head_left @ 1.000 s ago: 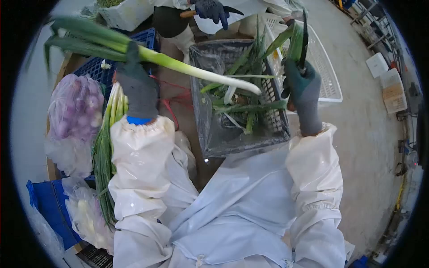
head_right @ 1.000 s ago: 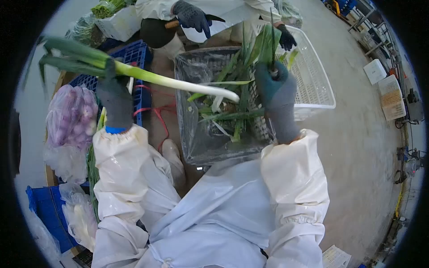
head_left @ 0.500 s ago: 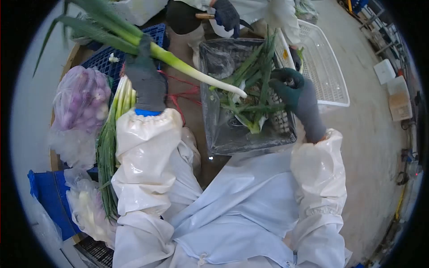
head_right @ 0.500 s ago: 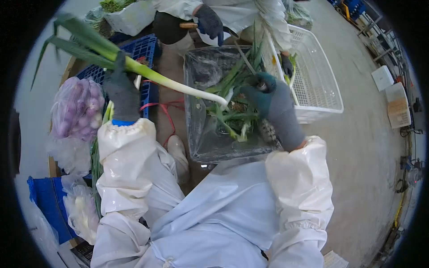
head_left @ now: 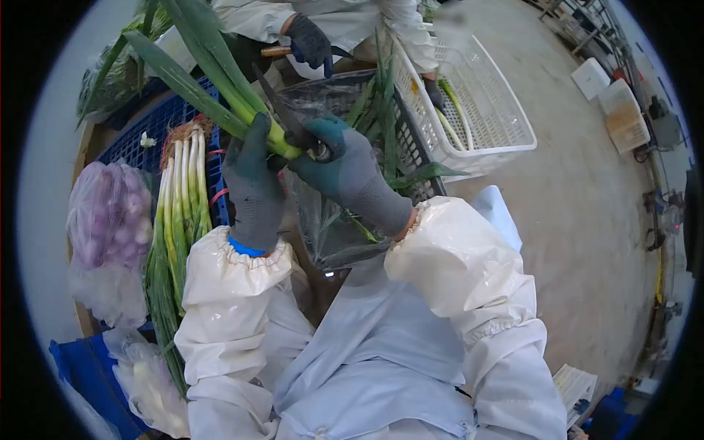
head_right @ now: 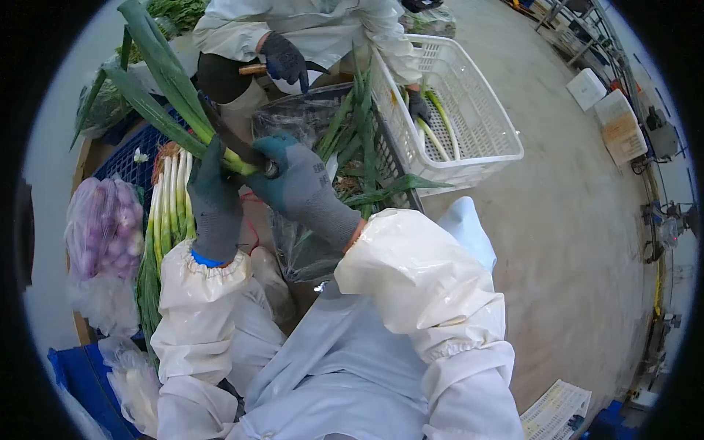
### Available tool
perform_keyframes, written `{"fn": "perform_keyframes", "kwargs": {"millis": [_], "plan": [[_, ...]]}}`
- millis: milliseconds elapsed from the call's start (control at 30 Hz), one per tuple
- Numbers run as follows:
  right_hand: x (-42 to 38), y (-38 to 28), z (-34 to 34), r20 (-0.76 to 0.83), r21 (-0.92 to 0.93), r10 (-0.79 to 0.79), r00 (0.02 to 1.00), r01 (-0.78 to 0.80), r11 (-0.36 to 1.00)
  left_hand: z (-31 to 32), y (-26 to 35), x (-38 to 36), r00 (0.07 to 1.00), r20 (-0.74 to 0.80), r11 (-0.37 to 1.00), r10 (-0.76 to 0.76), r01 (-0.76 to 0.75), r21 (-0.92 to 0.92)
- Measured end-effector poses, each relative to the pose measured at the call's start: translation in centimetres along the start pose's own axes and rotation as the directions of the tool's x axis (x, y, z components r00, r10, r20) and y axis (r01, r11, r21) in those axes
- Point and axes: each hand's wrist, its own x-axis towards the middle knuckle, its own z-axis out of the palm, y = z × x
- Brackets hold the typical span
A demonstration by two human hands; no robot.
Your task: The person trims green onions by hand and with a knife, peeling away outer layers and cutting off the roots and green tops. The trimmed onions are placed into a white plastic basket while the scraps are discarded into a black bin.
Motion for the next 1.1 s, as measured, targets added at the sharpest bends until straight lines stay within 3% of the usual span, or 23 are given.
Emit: {"fn": "perform_keyframes", "kwargs": {"millis": [67, 133, 200, 300, 333, 367, 433, 600, 700, 767, 833, 900, 967, 1033, 1067, 1100], "plan": [[-0.1, 0.2, -0.1, 0.023, -0.015, 0.006, 1.000, -0.006, 1.000, 0.1, -0.3, 0.1, 0.997, 0.000, 0.958, -0.074, 0.071, -0.277], [0.0, -0.1, -0.5, 0.066, -0.051, -0.003, 0.998, 0.006, 0.999, 0.1, -0.4, 0.0, 0.999, -0.024, 0.981, 0.021, -0.025, -0.191], [0.0, -0.8, -0.9, 0.119, -0.131, 0.025, 0.993, -0.009, 0.991, 0.2, -0.5, -0.3, 0.960, 0.008, 0.925, 0.282, -0.273, 0.264], [-0.1, -0.7, -0.7, 0.138, -0.125, 0.021, 0.990, -0.004, 0.992, 0.4, -1.3, -0.1, 0.940, -0.017, 0.906, 0.340, -0.322, 0.274], [-0.2, -0.6, -0.5, 0.133, -0.098, 0.012, 0.991, 0.001, 0.995, 0.9, -0.2, 0.0, 0.998, -0.044, 0.982, 0.050, -0.057, -0.178], [-0.3, -0.5, -0.4, 0.111, -0.078, -0.003, 0.994, 0.011, 0.997, 1.4, 0.9, 0.1, 0.967, -0.068, 0.772, -0.245, 0.152, -0.617], [-0.4, -0.4, -0.3, 0.069, -0.047, -0.031, 0.997, 0.034, 0.998, 1.3, 2.1, 0.8, 0.934, -0.063, 0.749, -0.351, 0.239, -0.618], [-0.9, -1.8, -0.9, 0.104, -0.108, 0.025, 0.994, -0.013, 0.994, -0.3, 1.4, 2.4, 0.953, -0.143, 0.750, -0.269, 0.114, -0.652], [-1.2, -2.3, -1.9, 0.169, 0.030, 0.193, 0.966, -0.201, 0.979, -3.1, -1.8, 4.6, 0.926, -0.115, 0.683, -0.359, 0.177, -0.708], [-0.9, -3.4, -3.4, 0.148, 0.054, 0.424, 0.893, -0.436, 0.898, -4.2, -3.2, 5.3, 0.949, -0.268, 0.863, -0.167, 0.009, -0.505], [-0.3, -4.5, -5.2, 0.103, 0.108, 0.557, 0.824, -0.566, 0.817, -5.9, -2.6, 6.3, 0.884, -0.269, 0.747, -0.383, 0.125, -0.654], [0.1, -3.5, -6.9, -0.062, 0.105, 0.485, 0.872, -0.478, 0.872, -7.4, -4.9, 6.0, 0.939, -0.344, 0.962, 0.008, -0.101, -0.253], [0.5, -3.3, -9.3, -0.080, 0.268, 0.415, 0.906, -0.381, 0.885, -8.1, -5.1, 6.5, 0.918, -0.385, 0.936, -0.096, -0.049, -0.348], [1.0, -4.6, -10.9, -0.158, 0.356, 0.473, 0.867, -0.397, 0.846, -8.7, -4.6, 7.1, 0.874, -0.424, 0.880, -0.237, 0.008, -0.475], [1.1, -5.8, -11.3, -0.199, 0.361, 0.410, 0.890, -0.323, 0.875, -8.7, -4.3, 7.2, 0.844, -0.433, 0.837, -0.317, 0.034, -0.546], [0.9, -6.2, -12.0, -0.222, 0.376, 0.372, 0.901, -0.272, 0.886, -8.5, -4.6, 6.9, 0.851, -0.451, 0.864, -0.270, 0.008, -0.503]]}}
